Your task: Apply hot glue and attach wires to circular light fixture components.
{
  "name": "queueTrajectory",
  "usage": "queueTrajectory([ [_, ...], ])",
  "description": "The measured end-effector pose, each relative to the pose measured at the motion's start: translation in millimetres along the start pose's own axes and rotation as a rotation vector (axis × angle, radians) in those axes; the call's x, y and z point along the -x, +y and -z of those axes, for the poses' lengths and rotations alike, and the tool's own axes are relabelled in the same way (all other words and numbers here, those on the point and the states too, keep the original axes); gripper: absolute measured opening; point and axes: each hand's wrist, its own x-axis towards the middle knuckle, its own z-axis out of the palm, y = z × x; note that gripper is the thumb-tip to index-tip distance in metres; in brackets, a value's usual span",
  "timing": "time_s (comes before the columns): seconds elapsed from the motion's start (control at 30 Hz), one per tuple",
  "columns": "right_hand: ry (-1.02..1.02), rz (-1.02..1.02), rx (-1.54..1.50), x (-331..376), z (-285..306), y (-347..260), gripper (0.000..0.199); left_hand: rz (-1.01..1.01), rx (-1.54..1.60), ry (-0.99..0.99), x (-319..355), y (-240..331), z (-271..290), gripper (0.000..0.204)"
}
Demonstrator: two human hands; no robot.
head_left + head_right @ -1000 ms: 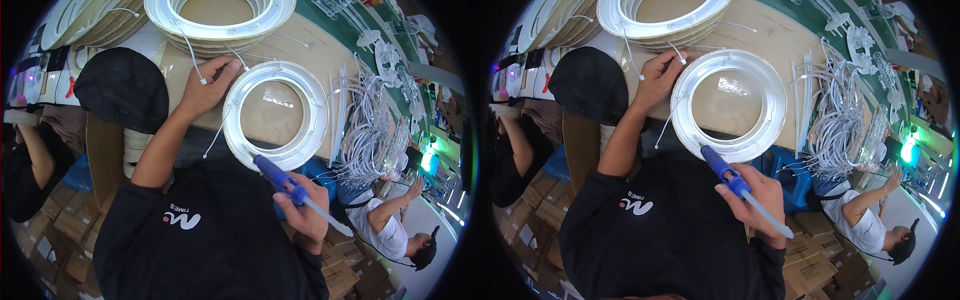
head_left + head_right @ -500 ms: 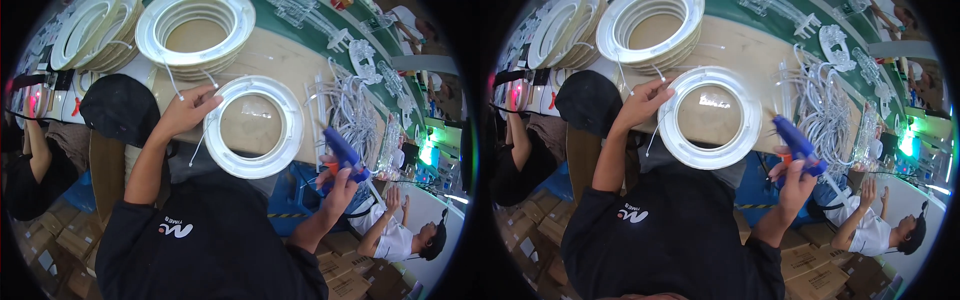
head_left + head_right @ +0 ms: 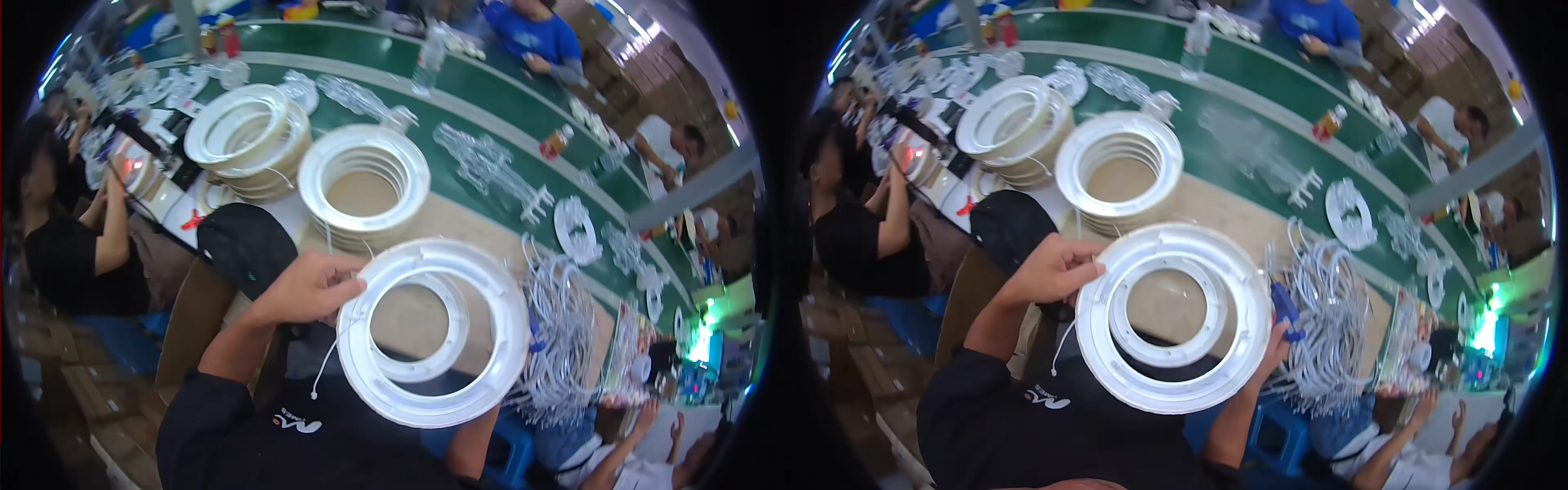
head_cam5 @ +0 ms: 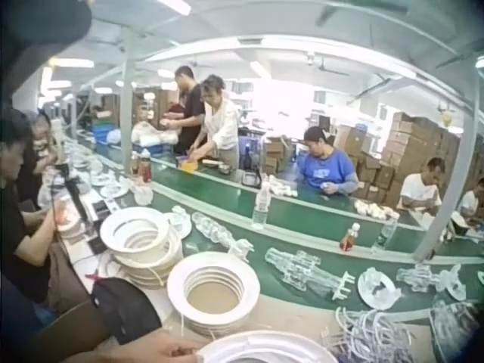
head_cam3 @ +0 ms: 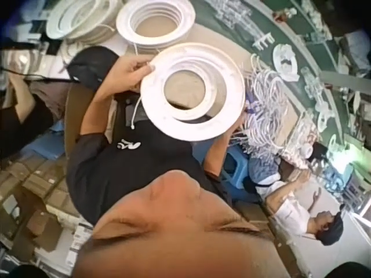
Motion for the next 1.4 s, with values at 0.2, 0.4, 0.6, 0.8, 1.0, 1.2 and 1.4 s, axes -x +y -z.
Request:
queueTrajectory([
  [0.2,-0.005,-0.012,0.076,-1.2,-71.7,-30.3,0.044,-0.074,-0.006,0.421,-41.5,4.3,93.2,0.024],
  [0.4,-0.061,0.07,0.116,4.7,-72.1,-9.8,0.047,0.002,-0.048,0.54,-79.3,-44.2,131.5,0.022],
  [0.6,-0.109,0.007,0.158,3.5,-62.1,-2.4,0.045,0.097,-0.067,0.478,-72.8,-53.7,125.3,0.027],
  [0.8,-0.052,0.091,0.142,7.3,-72.7,-8.2,0.042,0.083,-0.013,0.448,-65.1,-48.7,120.5,0.04],
  [1.0,-0.007,0.095,0.151,11.1,-62.6,-33.8,0.034,-0.145,0.192,0.902,-47.8,-77.0,79.3,0.027],
  [1.2,-0.165,0.042,0.379,33.5,-66.9,-85.0,0.022,-0.409,-0.003,1.027,4.8,-159.1,-46.3,0.006],
  [1.4,-0.045,0.136,0.585,3.5,-64.9,-22.7,0.025,-0.141,0.055,0.565,2.0,-166.3,-79.9,0.014],
])
